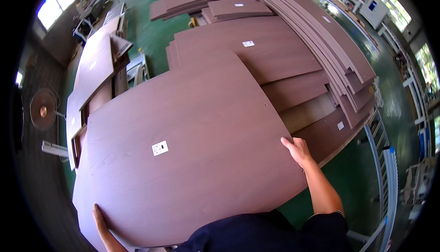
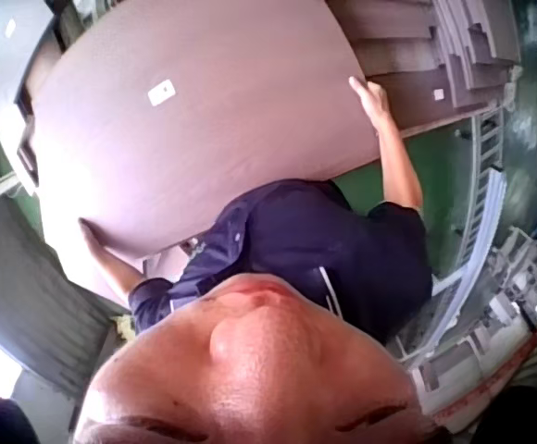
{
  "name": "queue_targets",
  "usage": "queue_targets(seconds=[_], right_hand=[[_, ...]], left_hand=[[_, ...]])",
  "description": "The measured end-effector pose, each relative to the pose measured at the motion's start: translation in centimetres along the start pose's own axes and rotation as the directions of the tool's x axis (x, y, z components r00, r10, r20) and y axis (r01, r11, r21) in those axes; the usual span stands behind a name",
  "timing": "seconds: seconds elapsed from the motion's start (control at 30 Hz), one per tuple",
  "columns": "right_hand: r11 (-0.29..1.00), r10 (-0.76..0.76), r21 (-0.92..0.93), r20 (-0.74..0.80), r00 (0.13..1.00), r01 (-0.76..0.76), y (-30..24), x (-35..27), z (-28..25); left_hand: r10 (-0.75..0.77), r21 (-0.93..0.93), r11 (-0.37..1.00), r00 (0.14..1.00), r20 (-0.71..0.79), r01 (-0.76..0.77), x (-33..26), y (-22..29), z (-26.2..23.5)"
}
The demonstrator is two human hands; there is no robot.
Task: The person feeds wooden boards into a processing machine and stacks the boards onto piles on worktables by hand.
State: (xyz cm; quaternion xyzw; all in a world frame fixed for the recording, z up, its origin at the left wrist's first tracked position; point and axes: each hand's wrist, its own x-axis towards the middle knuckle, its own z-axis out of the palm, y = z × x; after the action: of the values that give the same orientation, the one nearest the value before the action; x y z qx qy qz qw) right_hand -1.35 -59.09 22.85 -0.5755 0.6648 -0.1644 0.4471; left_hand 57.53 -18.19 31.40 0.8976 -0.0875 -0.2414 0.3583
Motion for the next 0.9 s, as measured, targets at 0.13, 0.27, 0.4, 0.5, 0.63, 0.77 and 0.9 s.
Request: queue_targets(seconds=[0.13,0.27,0.4,0.5,0.63,0.77,0.9], right_hand=[[0.993,0.023,0.119,-0.098,0.995,-0.011,2.3,0.0,-2.8],[0.991,0.044,0.134,-0.179,0.983,-0.020,5.5,2.8,-5.4],[0.996,0.045,0.085,-0.258,0.965,-0.024,6.5,5.2,-8.7],[0.992,0.017,0.125,-0.315,0.949,0.024,5.7,7.4,-10.2],[0.992,0.088,0.112,-0.335,0.938,-0.053,8.1,8.9,-14.8],[0.990,0.076,0.139,-0.334,0.940,-0.030,7.5,13.2,-16.2],[0.988,0.142,0.002,-0.384,0.912,-0.153,8.0,17.0,-18.8]], left_hand=[[0.043,0.069,0.997,0.999,-0.004,-0.043,7.4,4.0,2.4],[0.075,0.126,0.989,0.997,-0.016,-0.072,14.3,7.6,6.6],[0.075,0.182,0.981,0.997,-0.014,-0.071,19.0,9.9,10.9],[0.069,0.210,0.976,0.998,-0.005,-0.067,21.9,10.6,13.4],[0.111,0.144,0.983,0.994,-0.001,-0.110,19.8,15.8,21.1],[0.066,0.180,0.981,0.998,0.018,-0.069,23.4,14.8,24.6],[0.067,0.162,0.984,0.996,0.056,-0.075,22.3,17.4,29.9]])
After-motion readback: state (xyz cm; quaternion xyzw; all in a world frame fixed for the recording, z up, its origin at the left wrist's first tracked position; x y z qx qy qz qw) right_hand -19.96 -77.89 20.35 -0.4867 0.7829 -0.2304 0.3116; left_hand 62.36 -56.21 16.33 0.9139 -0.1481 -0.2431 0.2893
